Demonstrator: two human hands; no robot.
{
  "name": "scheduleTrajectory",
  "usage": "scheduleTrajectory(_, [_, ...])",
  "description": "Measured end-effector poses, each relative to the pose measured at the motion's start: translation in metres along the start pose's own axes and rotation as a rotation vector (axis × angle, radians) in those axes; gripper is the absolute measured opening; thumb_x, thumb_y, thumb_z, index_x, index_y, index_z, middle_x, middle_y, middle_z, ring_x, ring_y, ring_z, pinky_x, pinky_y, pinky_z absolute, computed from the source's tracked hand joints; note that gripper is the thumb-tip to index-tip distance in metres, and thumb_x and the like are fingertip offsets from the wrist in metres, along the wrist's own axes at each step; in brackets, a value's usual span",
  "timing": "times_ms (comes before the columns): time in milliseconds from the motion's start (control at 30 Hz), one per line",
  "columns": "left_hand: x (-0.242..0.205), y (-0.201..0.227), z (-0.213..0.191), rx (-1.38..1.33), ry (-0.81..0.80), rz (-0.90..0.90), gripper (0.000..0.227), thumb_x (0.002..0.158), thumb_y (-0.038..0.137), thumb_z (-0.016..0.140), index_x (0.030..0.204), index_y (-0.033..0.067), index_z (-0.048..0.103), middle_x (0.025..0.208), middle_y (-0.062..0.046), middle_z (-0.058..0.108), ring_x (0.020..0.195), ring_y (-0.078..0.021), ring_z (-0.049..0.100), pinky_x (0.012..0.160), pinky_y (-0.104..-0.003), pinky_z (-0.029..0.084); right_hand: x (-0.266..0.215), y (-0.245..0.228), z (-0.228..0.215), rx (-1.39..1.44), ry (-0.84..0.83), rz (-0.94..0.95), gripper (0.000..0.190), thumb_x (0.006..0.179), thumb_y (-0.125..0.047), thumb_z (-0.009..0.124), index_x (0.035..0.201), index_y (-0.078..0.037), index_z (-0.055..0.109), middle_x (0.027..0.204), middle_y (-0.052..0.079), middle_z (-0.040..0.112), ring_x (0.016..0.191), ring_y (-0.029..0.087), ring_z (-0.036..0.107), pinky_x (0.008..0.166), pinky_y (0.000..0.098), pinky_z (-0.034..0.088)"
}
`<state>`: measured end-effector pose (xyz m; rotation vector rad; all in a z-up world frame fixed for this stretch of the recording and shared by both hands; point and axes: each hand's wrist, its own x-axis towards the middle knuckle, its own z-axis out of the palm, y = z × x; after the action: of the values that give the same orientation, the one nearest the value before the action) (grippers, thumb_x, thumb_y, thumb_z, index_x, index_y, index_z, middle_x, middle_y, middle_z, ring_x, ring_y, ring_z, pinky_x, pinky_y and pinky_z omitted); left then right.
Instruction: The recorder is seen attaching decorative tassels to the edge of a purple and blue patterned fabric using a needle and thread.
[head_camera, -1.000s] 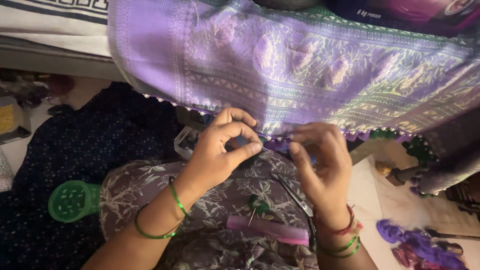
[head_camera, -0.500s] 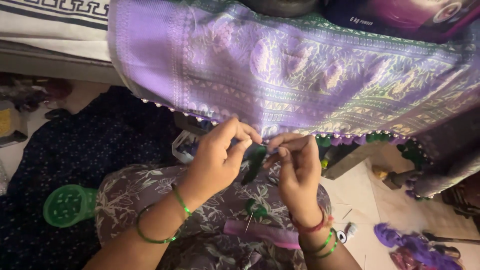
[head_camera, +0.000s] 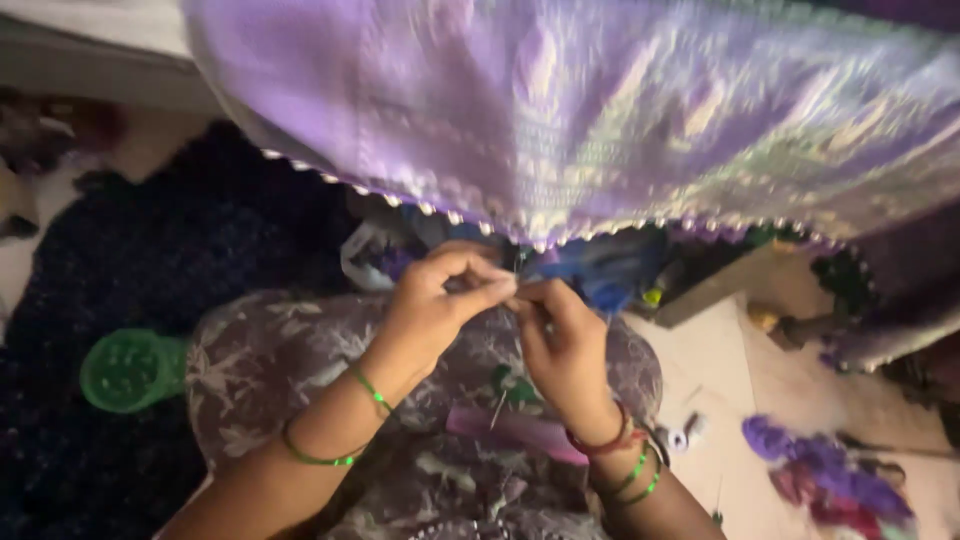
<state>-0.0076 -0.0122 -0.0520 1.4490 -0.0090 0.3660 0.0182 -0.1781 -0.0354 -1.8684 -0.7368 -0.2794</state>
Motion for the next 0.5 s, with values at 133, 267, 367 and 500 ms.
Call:
scheduleTrajectory(133, [-0.002, -0.004, 0.007, -0.194, -0.05, -0.163, 0.008, 0.088, 0.005, 0.076, 0.093, 0.0009, 0.072, 0.096, -0.003, 0.072, 0.094, -0.0104, 0.066, 0.087, -0.026, 0.052, -0.02, 0.017, -0.015, -0.284, -0.047, -0.098, 0.013, 0.089, 0.003, 0.071, 0.093, -0.002, 0.06, 0.085, 0.014, 0.06, 0.079, 0.032, 0.061, 0.07, 0.0386, 0.05])
scheduleTrajectory(267, [-0.007, -0.01, 0.0, -0.241, -0.014, -0.128, 0.007, 0.091, 0.005, 0.075, 0.095, 0.0021, 0.07, 0.101, -0.002, 0.069, 0.095, -0.0093, 0.063, 0.089, -0.025, 0.052, -0.041, 0.032, -0.059, -0.434, -0.161, 0.009, 0.013, 0.086, 0.0, 0.069, 0.098, -0.004, 0.068, 0.092, 0.016, 0.066, 0.085, 0.036, 0.064, 0.074, 0.0435, 0.051])
scheduleTrajectory(367, [-0.003, -0.013, 0.001, -0.159, 0.007, -0.018, 0.008, 0.093, 0.005, 0.076, 0.095, 0.0024, 0.069, 0.106, -0.001, 0.066, 0.095, -0.0082, 0.061, 0.088, -0.024, 0.051, -0.095, 0.086, -0.097, -0.551, -0.237, 0.182, 0.01, 0.087, -0.001, 0.067, 0.097, -0.003, 0.07, 0.094, 0.017, 0.068, 0.085, 0.036, 0.065, 0.075, 0.0442, 0.053])
scheduleTrajectory(500, [-0.003, -0.018, 0.005, -0.031, 0.028, 0.043, 0.008, 0.094, 0.007, 0.077, 0.095, 0.004, 0.069, 0.11, 0.0, 0.061, 0.094, -0.0069, 0.058, 0.084, -0.023, 0.05, -0.181, 0.125, -0.116, -0.727, -0.456, 0.131, 0.032, 0.079, 0.004, 0.062, 0.11, -0.003, 0.069, 0.1, 0.019, 0.069, 0.09, 0.038, 0.064, 0.08, 0.0458, 0.055])
